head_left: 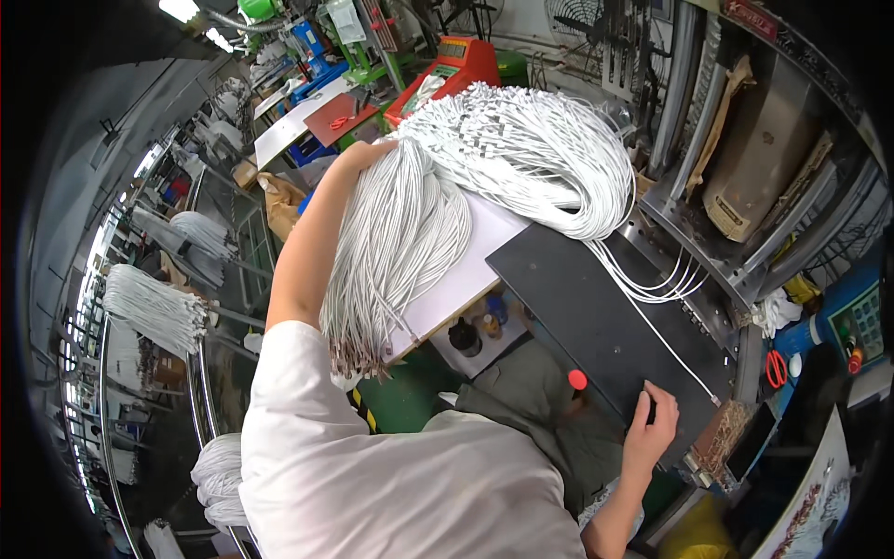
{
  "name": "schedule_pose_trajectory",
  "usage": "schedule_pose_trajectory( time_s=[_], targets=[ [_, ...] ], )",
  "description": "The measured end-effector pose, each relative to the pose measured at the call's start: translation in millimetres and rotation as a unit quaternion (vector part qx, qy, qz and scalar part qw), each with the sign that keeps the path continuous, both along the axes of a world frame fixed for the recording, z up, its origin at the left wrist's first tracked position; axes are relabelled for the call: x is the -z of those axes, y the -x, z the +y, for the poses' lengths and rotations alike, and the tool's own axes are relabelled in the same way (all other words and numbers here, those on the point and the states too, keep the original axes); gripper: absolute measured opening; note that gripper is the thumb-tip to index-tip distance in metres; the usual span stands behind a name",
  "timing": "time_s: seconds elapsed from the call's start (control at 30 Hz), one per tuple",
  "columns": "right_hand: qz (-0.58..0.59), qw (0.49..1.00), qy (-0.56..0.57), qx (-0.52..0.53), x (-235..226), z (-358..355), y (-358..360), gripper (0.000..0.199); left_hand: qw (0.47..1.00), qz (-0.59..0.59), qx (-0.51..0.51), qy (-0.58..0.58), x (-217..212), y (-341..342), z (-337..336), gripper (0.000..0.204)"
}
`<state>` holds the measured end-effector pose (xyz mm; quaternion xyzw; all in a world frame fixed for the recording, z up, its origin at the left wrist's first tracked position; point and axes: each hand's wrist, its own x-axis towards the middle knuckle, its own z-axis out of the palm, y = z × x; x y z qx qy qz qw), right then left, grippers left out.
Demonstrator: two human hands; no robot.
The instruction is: Organizing and inserting bundles of wires into an assembly fixture for processing.
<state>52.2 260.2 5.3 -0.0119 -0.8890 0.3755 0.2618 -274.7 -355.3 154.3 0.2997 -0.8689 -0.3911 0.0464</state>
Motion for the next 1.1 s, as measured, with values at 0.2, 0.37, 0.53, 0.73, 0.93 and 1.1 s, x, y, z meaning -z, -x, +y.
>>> schedule_pose_trajectory(
  time_s=[0.2, 0.37, 0.53, 0.73, 0.93, 1.1],
  targets=[
    [-0.021, 0.999, 0.035, 0.002, 3.0, 8.8, -22.2, 0.014, 0.983, 0.146, -0.014, -0.114, -5.4, -22.2, -47.6, 0.060],
    [-0.048, 0.985, 0.165, 0.006, 7.6, 25.9, -27.0, 0.013, 0.814, 0.406, 0.011, -0.416, -78.1, -142.3, -85.1, 0.052],
    [-0.063, 0.967, 0.233, -0.082, -10.3, 13.7, 4.3, 0.015, 0.742, 0.503, 0.038, -0.441, -123.9, -268.8, -33.4, 0.064],
    [0.032, 0.898, 0.137, -0.417, -127.1, -98.9, 53.1, 0.041, 0.758, 0.522, 0.228, -0.319, -141.7, -335.4, 72.8, 0.057],
    [0.146, 0.751, 0.236, -0.599, -264.3, -214.3, 5.9, 0.095, 0.707, 0.563, 0.406, 0.137, -208.5, -361.0, 176.9, 0.053],
    [-0.015, 0.758, 0.377, -0.532, -276.5, -187.6, -46.4, 0.115, 0.687, 0.522, 0.450, 0.231, -225.6, -362.0, 215.3, 0.065]
  ],
)
